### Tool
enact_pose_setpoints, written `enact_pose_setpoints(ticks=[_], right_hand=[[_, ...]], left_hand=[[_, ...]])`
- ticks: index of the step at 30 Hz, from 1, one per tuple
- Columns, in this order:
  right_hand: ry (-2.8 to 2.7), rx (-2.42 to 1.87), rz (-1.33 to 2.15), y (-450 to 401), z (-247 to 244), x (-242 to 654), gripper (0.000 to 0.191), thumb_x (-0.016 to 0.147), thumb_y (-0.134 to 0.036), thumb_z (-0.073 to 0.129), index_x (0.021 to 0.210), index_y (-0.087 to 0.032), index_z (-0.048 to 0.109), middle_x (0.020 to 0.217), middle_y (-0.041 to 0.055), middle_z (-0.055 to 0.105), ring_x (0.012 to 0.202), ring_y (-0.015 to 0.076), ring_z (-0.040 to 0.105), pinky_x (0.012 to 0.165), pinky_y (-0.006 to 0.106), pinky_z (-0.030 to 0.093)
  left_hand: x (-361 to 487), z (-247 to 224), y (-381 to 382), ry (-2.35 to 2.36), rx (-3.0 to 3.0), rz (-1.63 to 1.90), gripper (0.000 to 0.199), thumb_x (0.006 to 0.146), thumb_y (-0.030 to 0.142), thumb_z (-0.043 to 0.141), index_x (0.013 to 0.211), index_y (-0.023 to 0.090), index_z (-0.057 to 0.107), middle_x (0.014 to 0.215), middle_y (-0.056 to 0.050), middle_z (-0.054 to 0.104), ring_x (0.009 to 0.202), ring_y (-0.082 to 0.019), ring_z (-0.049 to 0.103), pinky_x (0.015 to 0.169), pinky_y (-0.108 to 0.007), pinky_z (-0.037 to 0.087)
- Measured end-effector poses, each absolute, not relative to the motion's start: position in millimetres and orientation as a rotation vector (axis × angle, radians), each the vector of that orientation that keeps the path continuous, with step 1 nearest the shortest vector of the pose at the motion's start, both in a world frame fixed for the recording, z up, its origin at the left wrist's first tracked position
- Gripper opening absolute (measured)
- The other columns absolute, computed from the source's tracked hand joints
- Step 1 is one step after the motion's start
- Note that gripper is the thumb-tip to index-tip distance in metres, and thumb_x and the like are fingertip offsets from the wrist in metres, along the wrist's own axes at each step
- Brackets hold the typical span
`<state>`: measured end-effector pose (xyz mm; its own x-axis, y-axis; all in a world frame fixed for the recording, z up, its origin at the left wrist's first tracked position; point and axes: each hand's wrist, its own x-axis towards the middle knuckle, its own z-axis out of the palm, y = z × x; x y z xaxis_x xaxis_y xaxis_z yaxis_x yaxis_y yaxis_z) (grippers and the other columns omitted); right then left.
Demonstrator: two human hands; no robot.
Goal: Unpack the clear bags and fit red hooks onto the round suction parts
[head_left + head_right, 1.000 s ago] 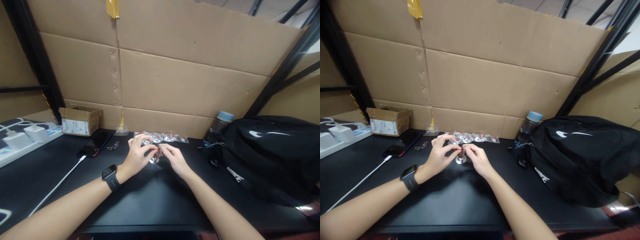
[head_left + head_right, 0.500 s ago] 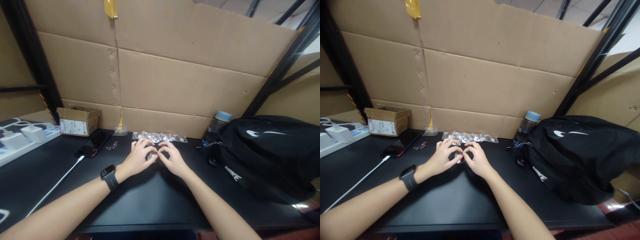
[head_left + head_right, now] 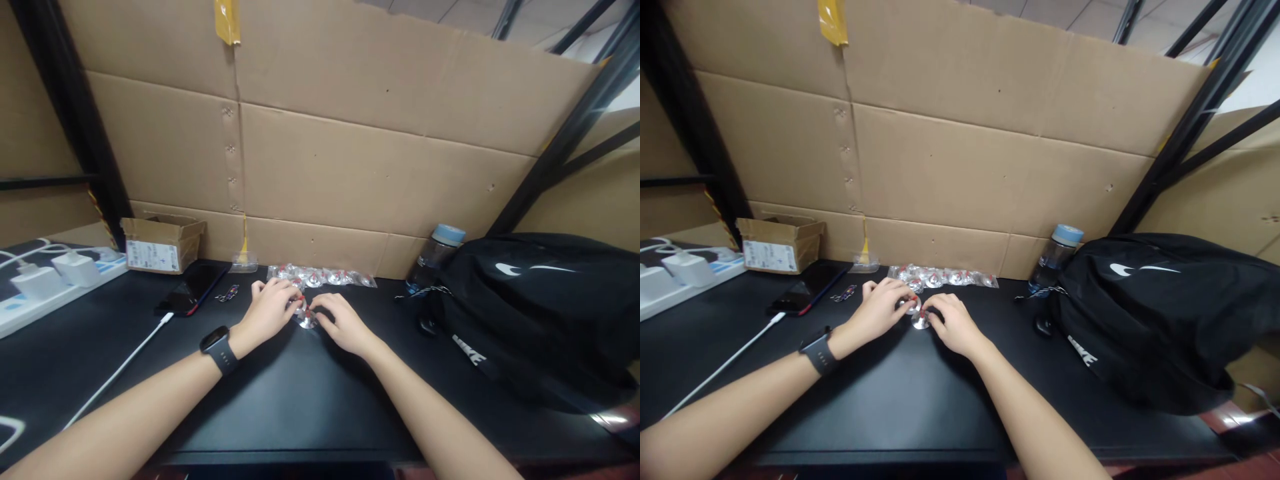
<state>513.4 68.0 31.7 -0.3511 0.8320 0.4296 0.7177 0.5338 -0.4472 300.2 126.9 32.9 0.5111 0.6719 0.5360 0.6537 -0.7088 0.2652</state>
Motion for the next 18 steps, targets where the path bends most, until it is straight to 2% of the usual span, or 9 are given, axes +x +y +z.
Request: enact_pose_setpoints(ticks=[3, 5, 7, 9, 12, 14, 18], right_hand=[[-2.266, -1.322, 0.242, 67.2, 30.7, 511.6, 0.034, 0.097, -0.019, 0.05, 0.126, -0.034, 0.061, 0.13, 0.0037, 0.063, 0.116, 0.023, 0.052, 0.098, 0.041, 0.036], [-2.282, -1.381, 0.245, 68.3, 30.7, 507.6, 0.047, 0.099, -0.02, 0.048, 0.142, -0.038, 0.046, 0.128, 0.0044, 0.064, 0.114, 0.0231, 0.053, 0.097, 0.042, 0.034], [-2.297, -1.424, 0.219, 70.6, 31.2, 503.0, 0.052, 0.099, -0.022, 0.047, 0.148, -0.037, 0.037, 0.123, 0.005, 0.066, 0.108, 0.0224, 0.055, 0.094, 0.04, 0.032], [-2.341, -1.446, 0.153, 73.1, 32.2, 499.8, 0.042, 0.1, -0.023, 0.046, 0.14, -0.035, 0.049, 0.117, 0.0047, 0.068, 0.103, 0.0214, 0.055, 0.09, 0.038, 0.03], [-2.395, -1.463, 0.039, 74.9, 34.7, 500.8, 0.025, 0.101, -0.023, 0.046, 0.113, -0.03, 0.068, 0.106, 0.0031, 0.07, 0.097, 0.0194, 0.054, 0.083, 0.036, 0.025], [-2.396, -1.491, -0.017, 74.7, 36.7, 504.8, 0.022, 0.101, -0.025, 0.049, 0.103, -0.027, 0.07, 0.098, 0.0023, 0.071, 0.093, 0.0186, 0.054, 0.08, 0.035, 0.022], [-2.369, -1.553, -0.032, 73.8, 38.9, 511.8, 0.016, 0.097, -0.034, 0.058, 0.095, -0.026, 0.072, 0.094, 0.003, 0.071, 0.092, 0.019, 0.054, 0.079, 0.035, 0.02]], left_hand=[[291.0, 34.4, 134.9, 1.26, 2.718, 0.935, 0.015, 0.096, 0.03, 0.054, 0.092, 0.025, 0.067, 0.098, -0.004, 0.072, 0.098, -0.025, 0.055, 0.084, -0.041, 0.025], [286.1, 34.8, 138.6, 1.271, 2.757, 0.864, 0.014, 0.095, 0.027, 0.055, 0.089, 0.025, 0.067, 0.096, -0.003, 0.072, 0.096, -0.025, 0.055, 0.084, -0.042, 0.025], [283.4, 34.3, 140.3, 1.262, 2.786, 0.786, 0.015, 0.093, 0.024, 0.055, 0.084, 0.024, 0.067, 0.092, -0.003, 0.072, 0.096, -0.026, 0.055, 0.085, -0.043, 0.024], [283.1, 33.2, 140.1, 1.255, 2.799, 0.728, 0.017, 0.092, 0.023, 0.055, 0.08, 0.024, 0.066, 0.088, -0.003, 0.072, 0.096, -0.026, 0.055, 0.086, -0.044, 0.023], [285.0, 31.5, 137.8, 1.256, 2.825, 0.694, 0.017, 0.092, 0.022, 0.053, 0.08, 0.023, 0.065, 0.085, -0.004, 0.072, 0.096, -0.026, 0.055, 0.088, -0.045, 0.023], [286.2, 31.0, 136.4, 1.251, 2.86, 0.68, 0.017, 0.093, 0.021, 0.051, 0.081, 0.022, 0.064, 0.087, -0.004, 0.072, 0.097, -0.026, 0.055, 0.089, -0.045, 0.023], [286.9, 30.9, 135.6, 1.251, 2.901, 0.671, 0.019, 0.095, 0.021, 0.048, 0.082, 0.022, 0.062, 0.088, -0.005, 0.071, 0.096, -0.026, 0.055, 0.087, -0.045, 0.023]])
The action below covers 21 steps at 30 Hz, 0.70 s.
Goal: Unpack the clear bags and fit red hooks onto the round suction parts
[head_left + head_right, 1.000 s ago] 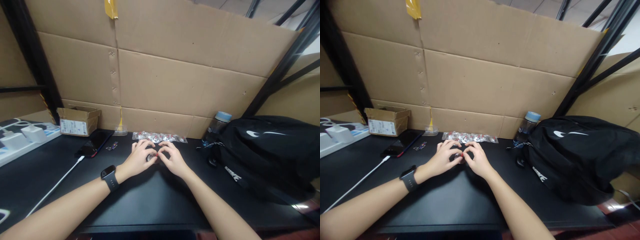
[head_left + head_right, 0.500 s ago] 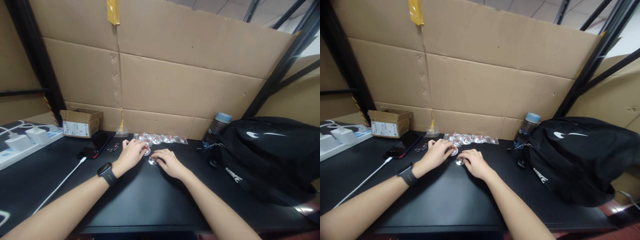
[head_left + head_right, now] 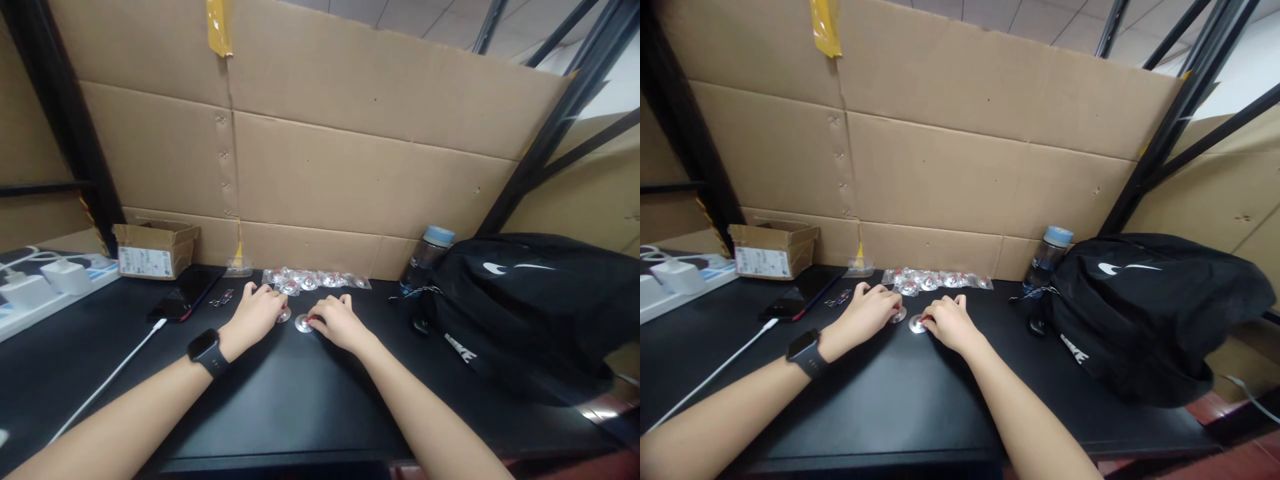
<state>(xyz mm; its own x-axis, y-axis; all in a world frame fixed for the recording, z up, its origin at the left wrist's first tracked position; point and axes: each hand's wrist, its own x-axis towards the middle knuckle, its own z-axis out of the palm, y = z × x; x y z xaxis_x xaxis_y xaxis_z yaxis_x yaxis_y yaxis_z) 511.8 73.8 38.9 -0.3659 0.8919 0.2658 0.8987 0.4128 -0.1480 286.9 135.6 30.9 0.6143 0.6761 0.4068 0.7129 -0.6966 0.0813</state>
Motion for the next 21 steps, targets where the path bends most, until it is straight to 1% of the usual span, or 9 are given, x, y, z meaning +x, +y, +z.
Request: enact_pose_setpoints(ticks=[3, 5, 8, 11, 14, 17, 19, 21], right_hand=[[-2.329, -1.56, 0.014, 74.6, 37.9, 510.7, 0.015, 0.096, -0.037, 0.061, 0.097, -0.027, 0.072, 0.096, 0.0029, 0.072, 0.092, 0.0188, 0.055, 0.078, 0.035, 0.019], [-2.309, -1.558, 0.026, 76.1, 36.4, 508.0, 0.012, 0.096, -0.033, 0.061, 0.095, -0.027, 0.072, 0.097, 0.0024, 0.072, 0.092, 0.0185, 0.055, 0.078, 0.035, 0.019], [-2.258, -1.573, 0.011, 78.5, 33.8, 505.0, 0.014, 0.094, -0.023, 0.06, 0.086, -0.025, 0.071, 0.092, 0.0014, 0.072, 0.091, 0.018, 0.056, 0.078, 0.035, 0.019], [-2.119, -1.593, 0.021, 79.1, 33.6, 505.5, 0.013, 0.093, -0.02, 0.057, 0.086, -0.022, 0.068, 0.091, 0.0012, 0.072, 0.091, 0.018, 0.058, 0.081, 0.035, 0.022], [-1.965, -1.556, 0.117, 77.6, 36.8, 507.3, 0.013, 0.092, -0.022, 0.056, 0.085, -0.022, 0.067, 0.093, 0.0003, 0.072, 0.088, 0.017, 0.061, 0.085, 0.035, 0.027], [-1.884, -1.432, 0.208, 76.0, 40.5, 507.5, 0.013, 0.091, -0.022, 0.057, 0.083, -0.021, 0.067, 0.09, 0.0009, 0.071, 0.084, 0.0168, 0.063, 0.087, 0.035, 0.035], [-1.85, -1.336, 0.248, 75.8, 41.3, 506.2, 0.013, 0.09, -0.023, 0.056, 0.082, -0.021, 0.067, 0.089, 0.0028, 0.07, 0.085, 0.0179, 0.064, 0.083, 0.033, 0.042], [-1.81, -1.272, 0.296, 76.6, 40.0, 504.3, 0.013, 0.09, -0.025, 0.056, 0.084, -0.021, 0.066, 0.092, 0.0047, 0.07, 0.086, 0.0189, 0.064, 0.075, 0.03, 0.047]], left_hand=[[287.0, 30.7, 136.1, -1.19, -2.744, -0.635, 0.018, 0.095, 0.022, 0.048, 0.082, 0.022, 0.061, 0.088, -0.004, 0.071, 0.093, -0.025, 0.056, 0.085, -0.044, 0.023], [286.9, 30.6, 136.3, -1.206, -2.751, -0.629, 0.017, 0.095, 0.023, 0.049, 0.084, 0.022, 0.062, 0.089, -0.003, 0.071, 0.092, -0.025, 0.056, 0.084, -0.044, 0.023], [286.9, 30.5, 137.1, -1.238, -2.762, -0.631, 0.016, 0.095, 0.024, 0.049, 0.087, 0.022, 0.062, 0.091, -0.004, 0.072, 0.093, -0.025, 0.057, 0.083, -0.042, 0.023], [287.8, 30.4, 138.8, -1.289, -2.786, -0.676, 0.017, 0.096, 0.026, 0.048, 0.088, 0.022, 0.062, 0.091, -0.005, 0.073, 0.094, -0.025, 0.059, 0.083, -0.041, 0.025], [291.1, 30.9, 140.0, -1.391, -2.848, -0.757, 0.017, 0.095, 0.029, 0.048, 0.089, 0.024, 0.063, 0.091, -0.002, 0.074, 0.094, -0.024, 0.061, 0.084, -0.04, 0.027], [295.3, 33.3, 138.7, -1.512, -2.924, -0.868, 0.015, 0.094, 0.034, 0.051, 0.092, 0.027, 0.064, 0.093, 0.0, 0.075, 0.096, -0.024, 0.065, 0.088, -0.04, 0.03], [297.6, 35.8, 136.8, -1.542, -2.969, -0.95, 0.015, 0.093, 0.036, 0.053, 0.094, 0.028, 0.065, 0.095, 0.001, 0.076, 0.094, -0.024, 0.067, 0.089, -0.039, 0.034], [299.3, 38.0, 134.9, -1.504, -3.014, -1.042, 0.015, 0.092, 0.038, 0.054, 0.094, 0.028, 0.065, 0.096, 0.002, 0.075, 0.094, -0.023, 0.068, 0.087, -0.037, 0.038]])
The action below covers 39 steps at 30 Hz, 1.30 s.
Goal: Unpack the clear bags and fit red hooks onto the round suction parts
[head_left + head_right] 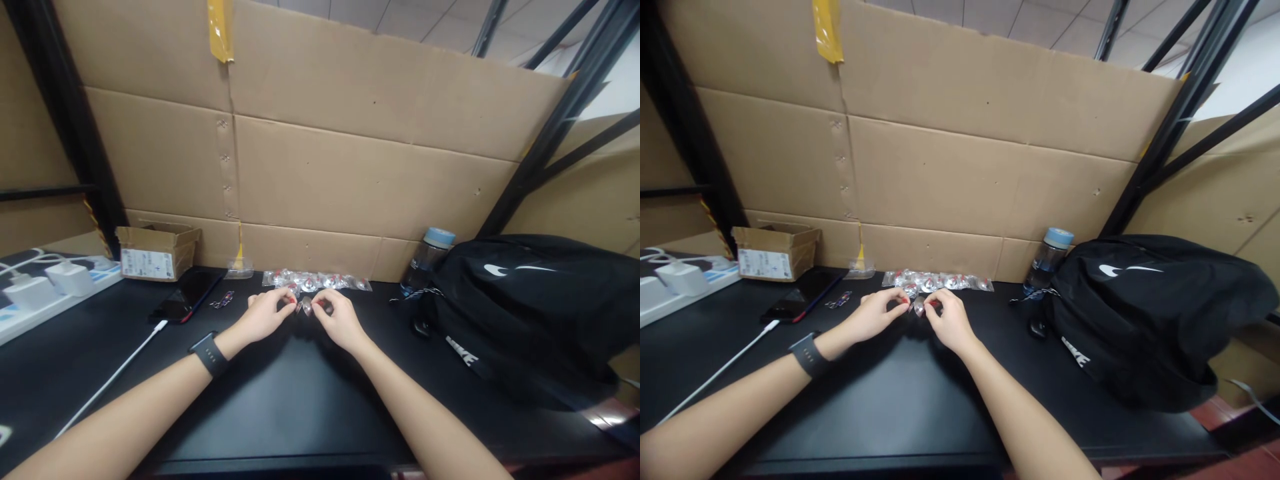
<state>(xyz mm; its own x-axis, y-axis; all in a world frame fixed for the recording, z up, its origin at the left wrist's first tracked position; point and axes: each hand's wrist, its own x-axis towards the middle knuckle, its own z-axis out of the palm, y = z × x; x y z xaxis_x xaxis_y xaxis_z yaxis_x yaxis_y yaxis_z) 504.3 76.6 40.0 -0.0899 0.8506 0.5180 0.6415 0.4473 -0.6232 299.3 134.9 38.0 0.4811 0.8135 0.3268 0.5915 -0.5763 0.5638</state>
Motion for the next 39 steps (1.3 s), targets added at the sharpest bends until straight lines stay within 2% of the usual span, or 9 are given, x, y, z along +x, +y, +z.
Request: enact_pose_setpoints(ticks=[10, 12, 16, 21, 25, 28, 32, 34, 39], right_hand=[[-1.509, -1.007, 0.925, 77.4, 28.7, 497.3, 0.02, 0.087, -0.038, 0.065, 0.092, -0.02, 0.061, 0.116, 0.0066, 0.064, 0.086, 0.0197, 0.072, 0.058, 0.027, 0.06], [-1.479, -0.963, 0.987, 76.9, 28.9, 498.0, 0.02, 0.086, -0.037, 0.067, 0.095, -0.02, 0.061, 0.114, 0.0057, 0.063, 0.086, 0.0189, 0.072, 0.061, 0.027, 0.061], [-1.481, -0.933, 1.08, 78.1, 29.1, 502.6, 0.033, 0.085, -0.035, 0.068, 0.116, -0.026, 0.062, 0.115, 0.005, 0.06, 0.078, 0.0153, 0.071, 0.059, 0.027, 0.061], [-1.543, -0.934, 1.044, 80.8, 29.7, 507.0, 0.03, 0.085, -0.035, 0.067, 0.112, -0.023, 0.071, 0.114, 0.0072, 0.063, 0.078, 0.0156, 0.07, 0.061, 0.027, 0.059], [-1.515, -0.976, 1.014, 81.6, 30.3, 508.1, 0.031, 0.083, -0.03, 0.067, 0.112, -0.021, 0.072, 0.096, 0.0053, 0.069, 0.072, 0.0153, 0.07, 0.059, 0.026, 0.057], [-1.49, -1.027, 0.988, 82.2, 30.6, 512.0, 0.031, 0.081, -0.027, 0.066, 0.111, -0.019, 0.071, 0.084, 0.0037, 0.071, 0.071, 0.0158, 0.07, 0.06, 0.027, 0.056], [-1.506, -1.08, 0.964, 84.3, 29.4, 522.6, 0.034, 0.081, -0.028, 0.066, 0.113, -0.018, 0.07, 0.087, 0.006, 0.074, 0.074, 0.0173, 0.071, 0.062, 0.028, 0.055], [-1.525, -1.1, 0.943, 85.8, 28.0, 528.2, 0.036, 0.081, -0.029, 0.066, 0.114, -0.017, 0.07, 0.091, 0.0077, 0.075, 0.075, 0.018, 0.072, 0.062, 0.029, 0.056], [-1.562, -1.186, 0.905, 88.3, 24.2, 536.9, 0.043, 0.079, -0.031, 0.07, 0.121, -0.018, 0.068, 0.089, 0.0081, 0.076, 0.075, 0.02, 0.073, 0.065, 0.031, 0.057]], left_hand=[[305.1, 35.5, 132.9, 0.908, 2.282, 0.979, 0.023, 0.094, 0.042, 0.053, 0.094, 0.023, 0.066, 0.097, -0.001, 0.074, 0.092, -0.02, 0.067, 0.088, -0.033, 0.048], [305.5, 35.9, 131.6, 0.908, 2.282, 0.972, 0.024, 0.094, 0.042, 0.053, 0.094, 0.023, 0.066, 0.096, -0.002, 0.074, 0.089, -0.02, 0.067, 0.087, -0.033, 0.049], [305.7, 36.7, 129.5, 0.917, 2.279, 0.944, 0.024, 0.093, 0.042, 0.054, 0.094, 0.022, 0.068, 0.094, -0.002, 0.074, 0.083, -0.019, 0.066, 0.085, -0.033, 0.049], [306.8, 34.2, 127.4, 0.957, 2.297, 0.922, 0.026, 0.092, 0.044, 0.054, 0.095, 0.023, 0.068, 0.094, -0.001, 0.074, 0.076, -0.018, 0.065, 0.081, -0.032, 0.048], [305.6, 36.4, 127.0, 0.982, 2.383, 0.909, 0.025, 0.092, 0.046, 0.055, 0.1, 0.026, 0.068, 0.096, 0.0, 0.074, 0.084, -0.019, 0.066, 0.085, -0.034, 0.045], [293.9, 40.0, 138.1, 1.102, 2.533, 0.893, 0.027, 0.092, 0.048, 0.054, 0.101, 0.027, 0.068, 0.101, -0.002, 0.074, 0.097, -0.024, 0.064, 0.093, -0.04, 0.039], [258.3, 35.9, 171.6, 1.482, 2.709, 0.833, 0.033, 0.094, 0.047, 0.05, 0.089, 0.024, 0.072, 0.123, -0.011, 0.067, 0.121, -0.033, 0.048, 0.1, -0.053, 0.03], [238.7, 29.5, 189.1, 1.665, 2.704, 0.759, 0.035, 0.094, 0.048, 0.049, 0.094, 0.024, 0.074, 0.135, -0.013, 0.06, 0.13, -0.037, 0.039, 0.101, -0.057, 0.028], [214.4, 14.8, 213.5, 1.796, 2.621, 0.626, 0.049, 0.098, 0.055, 0.034, 0.114, 0.029, 0.072, 0.144, -0.011, 0.053, 0.132, -0.04, 0.037, 0.099, -0.064, 0.027]])
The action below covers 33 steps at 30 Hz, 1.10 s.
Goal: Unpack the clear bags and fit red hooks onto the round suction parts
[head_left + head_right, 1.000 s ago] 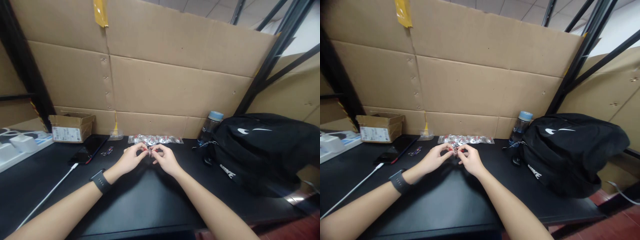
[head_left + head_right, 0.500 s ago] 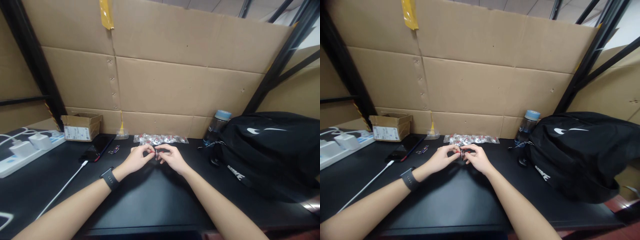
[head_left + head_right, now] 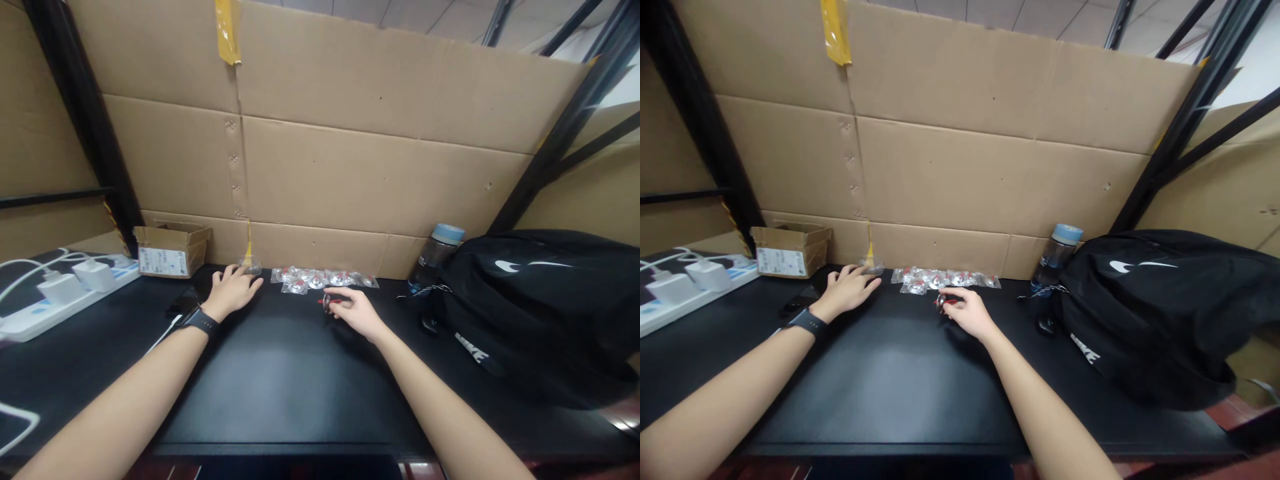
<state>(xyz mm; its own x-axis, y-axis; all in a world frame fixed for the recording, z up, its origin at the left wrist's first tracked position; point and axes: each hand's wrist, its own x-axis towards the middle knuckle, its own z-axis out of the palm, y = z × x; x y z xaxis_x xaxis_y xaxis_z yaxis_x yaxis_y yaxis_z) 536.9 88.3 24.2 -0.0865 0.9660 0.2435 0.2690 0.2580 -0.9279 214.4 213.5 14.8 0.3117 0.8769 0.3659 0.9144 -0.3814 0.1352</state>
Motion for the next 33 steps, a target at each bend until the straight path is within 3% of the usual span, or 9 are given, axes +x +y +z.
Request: enact_pose_setpoints(ticks=[3, 6, 9, 14, 18, 22, 25, 28, 33], right_hand=[[-1.607, -1.201, 0.884, 89.6, 21.4, 539.4, 0.054, 0.071, -0.031, 0.08, 0.122, -0.019, 0.067, 0.089, 0.0064, 0.075, 0.074, 0.0198, 0.072, 0.07, 0.033, 0.058], [-1.662, -1.179, 0.81, 92.5, 17.5, 541.3, 0.058, 0.062, -0.03, 0.086, 0.117, -0.02, 0.07, 0.105, 0.0077, 0.072, 0.074, 0.0165, 0.07, 0.072, 0.031, 0.059], [-1.7, -1.157, 0.761, 94.9, 14.7, 542.0, 0.053, 0.063, -0.029, 0.085, 0.114, -0.021, 0.071, 0.117, 0.0086, 0.066, 0.071, 0.0124, 0.066, 0.067, 0.027, 0.057], [-1.803, -1.159, 0.602, 90.7, 20.7, 540.2, 0.045, 0.07, -0.022, 0.078, 0.114, -0.023, 0.07, 0.12, 0.0072, 0.062, 0.074, 0.0111, 0.065, 0.066, 0.025, 0.054], [-1.918, -1.185, 0.478, 84.1, 31.3, 540.7, 0.044, 0.072, -0.016, 0.074, 0.115, -0.025, 0.07, 0.121, 0.0067, 0.06, 0.077, 0.0115, 0.064, 0.065, 0.024, 0.051], [-1.995, -1.215, 0.398, 79.4, 38.7, 544.3, 0.046, 0.073, -0.012, 0.072, 0.116, -0.027, 0.07, 0.12, 0.0059, 0.061, 0.08, 0.0129, 0.064, 0.069, 0.026, 0.05], [-2.043, -1.229, 0.32, 76.8, 41.8, 546.7, 0.046, 0.073, -0.011, 0.072, 0.115, -0.028, 0.072, 0.117, 0.0046, 0.063, 0.092, 0.0164, 0.063, 0.072, 0.026, 0.05], [-2.067, -1.235, 0.292, 74.9, 43.7, 547.7, 0.047, 0.072, -0.01, 0.072, 0.116, -0.029, 0.072, 0.117, 0.0044, 0.064, 0.099, 0.0185, 0.063, 0.075, 0.027, 0.05], [-2.089, -1.197, 0.256, 72.2, 47.1, 548.8, 0.052, 0.071, -0.009, 0.071, 0.119, -0.028, 0.069, 0.116, 0.0045, 0.067, 0.1, 0.0192, 0.063, 0.076, 0.028, 0.051]], left_hand=[[214.1, 11.6, 217.0, -1.725, -2.479, -0.568, 0.05, 0.097, 0.055, 0.035, 0.123, 0.029, 0.068, 0.144, -0.012, 0.054, 0.132, -0.041, 0.036, 0.1, -0.065, 0.027], [215.5, 13.1, 215.9, -1.737, -2.488, -0.58, 0.05, 0.097, 0.054, 0.035, 0.125, 0.027, 0.065, 0.142, -0.013, 0.056, 0.132, -0.04, 0.039, 0.101, -0.063, 0.027], [217.9, 19.9, 210.4, -1.703, -2.473, -0.635, 0.049, 0.098, 0.052, 0.034, 0.126, 0.025, 0.063, 0.14, -0.014, 0.058, 0.13, -0.038, 0.042, 0.101, -0.06, 0.028], [229.8, 38.2, 194.4, -1.459, -2.427, -0.882, 0.037, 0.096, 0.039, 0.044, 0.124, 0.022, 0.061, 0.134, -0.014, 0.061, 0.127, -0.033, 0.049, 0.103, -0.051, 0.03], [249.4, 43.4, 177.9, -1.125, -2.772, -0.958, 0.023, 0.091, 0.034, 0.056, 0.11, 0.024, 0.063, 0.109, -0.006, 0.071, 0.103, -0.023, 0.064, 0.092, -0.035, 0.041], [272.5, 39.9, 153.2, -0.9, -3.071, -0.891, 0.032, 0.089, 0.029, 0.062, 0.12, 0.025, 0.056, 0.087, 0.001, 0.07, 0.08, -0.018, 0.065, 0.078, -0.028, 0.044], [279.6, 43.9, 136.9, -0.819, -3.132, -0.79, 0.027, 0.087, 0.041, 0.067, 0.107, 0.024, 0.06, 0.088, -0.001, 0.069, 0.08, -0.019, 0.064, 0.074, -0.028, 0.043], [274.1, 52.6, 133.5, -0.759, -3.171, -0.693, 0.026, 0.092, 0.048, 0.059, 0.093, 0.022, 0.064, 0.088, -0.003, 0.068, 0.079, -0.019, 0.063, 0.073, -0.028, 0.043], [259.3, 54.2, 145.3, -0.586, -3.361, -0.524, 0.024, 0.091, 0.043, 0.061, 0.102, 0.022, 0.069, 0.101, -0.004, 0.071, 0.092, -0.02, 0.066, 0.084, -0.028, 0.047]])
